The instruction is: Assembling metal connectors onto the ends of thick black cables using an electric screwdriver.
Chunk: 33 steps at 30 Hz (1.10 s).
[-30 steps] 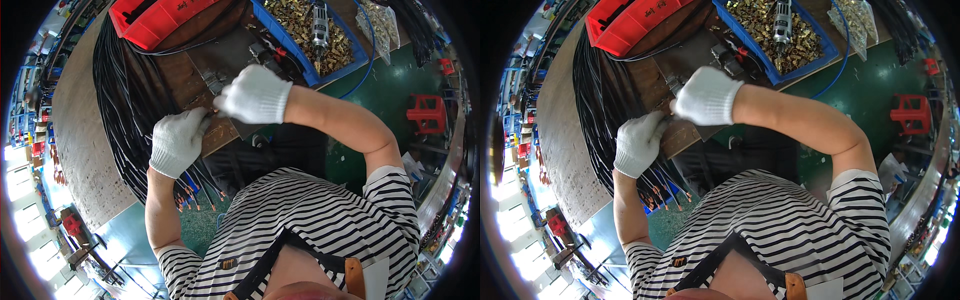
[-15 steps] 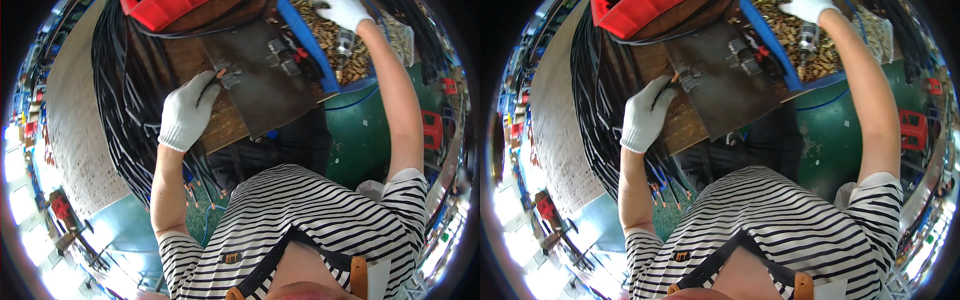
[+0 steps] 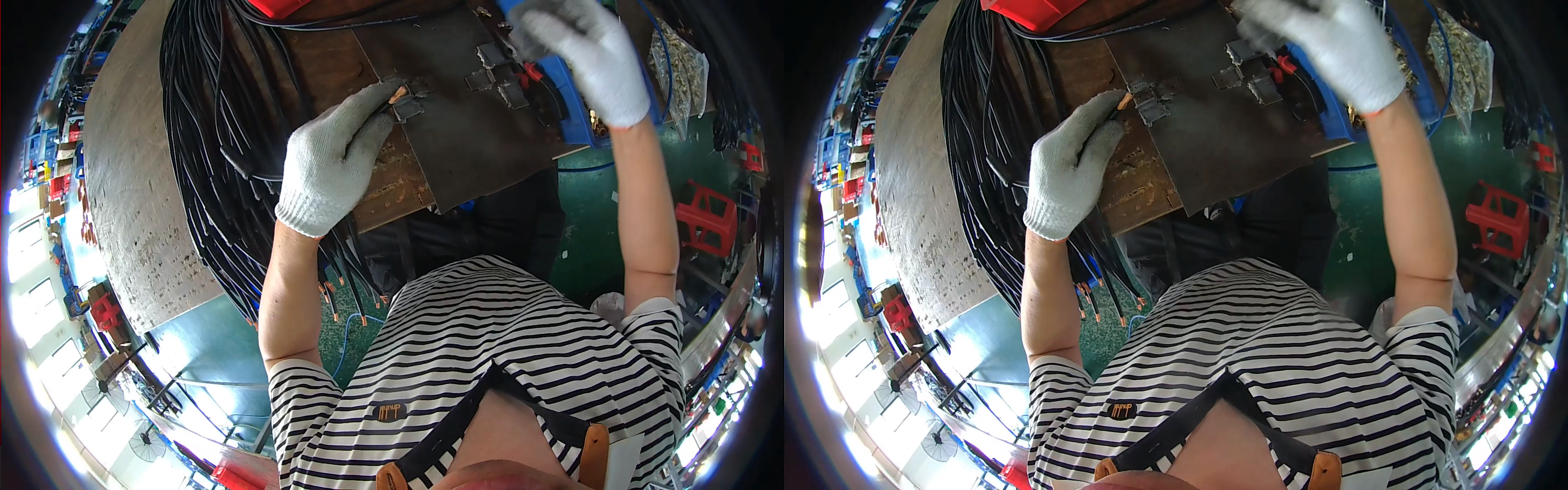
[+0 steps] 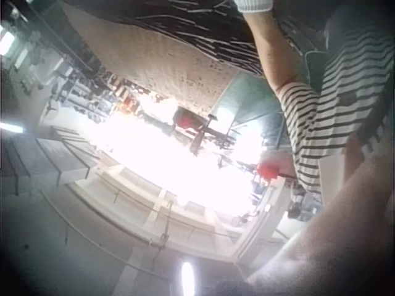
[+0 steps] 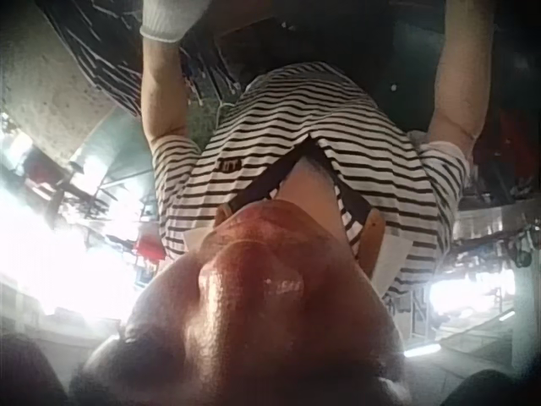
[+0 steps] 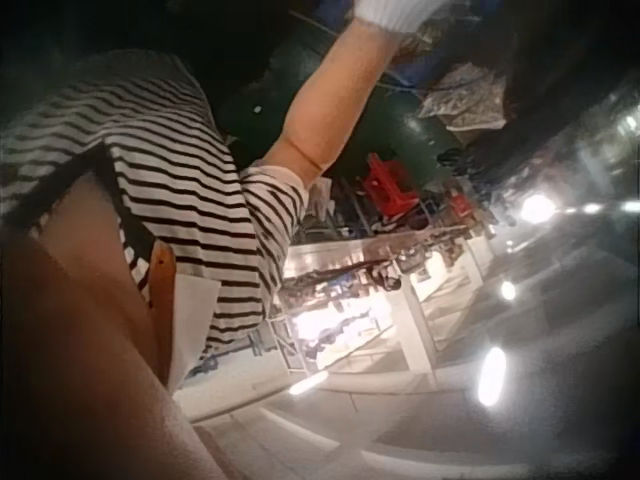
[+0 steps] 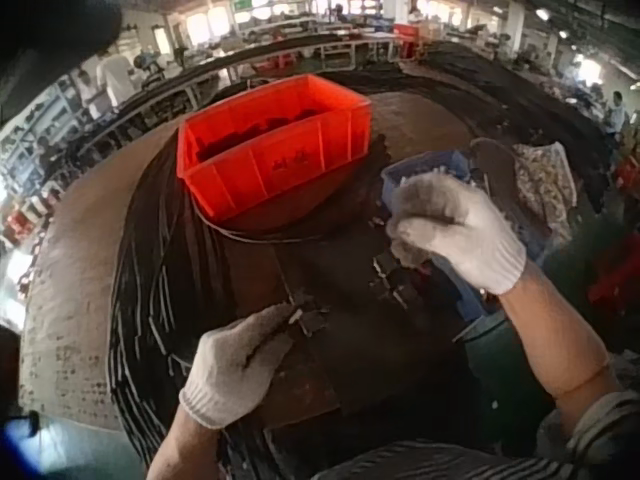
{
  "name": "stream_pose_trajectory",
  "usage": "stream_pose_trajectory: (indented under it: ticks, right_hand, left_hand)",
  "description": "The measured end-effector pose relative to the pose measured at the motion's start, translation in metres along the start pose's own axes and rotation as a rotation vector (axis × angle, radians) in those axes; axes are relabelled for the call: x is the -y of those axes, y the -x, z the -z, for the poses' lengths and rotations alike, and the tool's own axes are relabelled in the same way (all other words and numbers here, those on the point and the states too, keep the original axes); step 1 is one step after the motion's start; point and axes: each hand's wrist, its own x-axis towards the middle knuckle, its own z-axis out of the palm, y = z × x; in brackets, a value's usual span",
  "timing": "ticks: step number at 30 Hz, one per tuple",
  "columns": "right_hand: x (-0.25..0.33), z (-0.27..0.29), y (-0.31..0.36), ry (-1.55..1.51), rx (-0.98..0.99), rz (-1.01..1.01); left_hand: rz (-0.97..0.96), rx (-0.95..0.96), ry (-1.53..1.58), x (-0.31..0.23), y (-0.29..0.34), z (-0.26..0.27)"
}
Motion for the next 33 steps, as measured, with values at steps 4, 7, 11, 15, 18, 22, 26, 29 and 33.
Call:
stream_pose_trajectory:
  ticks: [4, 7, 11, 15, 18, 22, 26, 29, 33]
  right_hand:
    - [-0.034, -0.025, 0.018, 0.087, 0.154, 0.015]
    - [-0.05, -0.041, 0.022, 0.076, 0.188, -0.037]
    - [-0.069, -0.056, 0.03, 0.006, 0.196, -0.014]
    - [-0.07, -0.063, 0.038, -0.479, 0.233, -0.202]
    - [-0.078, -0.065, 0.037, -0.647, 0.284, -0.239]
    - [-0.073, -0.071, 0.039, -0.691, 0.253, -0.295]
    - [-0.075, -0.077, 0.039, -0.702, 0.306, -0.294]
    - [-0.075, -0.079, 0.04, -0.683, 0.283, -0.3]
    - [-0.074, -0.079, 0.04, -0.671, 0.285, -0.309]
  left_hand:
    - [-0.004, 0.012, 0.026, -0.006, -0.002, -0.002]
    - [-0.007, 0.003, 0.022, -0.007, 0.002, 0.0]
    - [-0.031, -0.014, -0.019, -0.01, 0.005, 0.003]
    - [-0.132, -0.061, -0.061, -0.01, 0.006, 0.001]
    - [-0.116, -0.045, -0.081, -0.011, 0.008, 0.001]
    - [-0.037, 0.025, -0.067, -0.016, 0.011, 0.003]
    - [-0.044, 0.018, -0.046, -0.016, 0.012, 0.003]
    - [-0.035, 0.023, -0.048, -0.016, 0.012, 0.004]
    - [-0.026, 0.037, -0.065, -0.017, 0.013, 0.004]
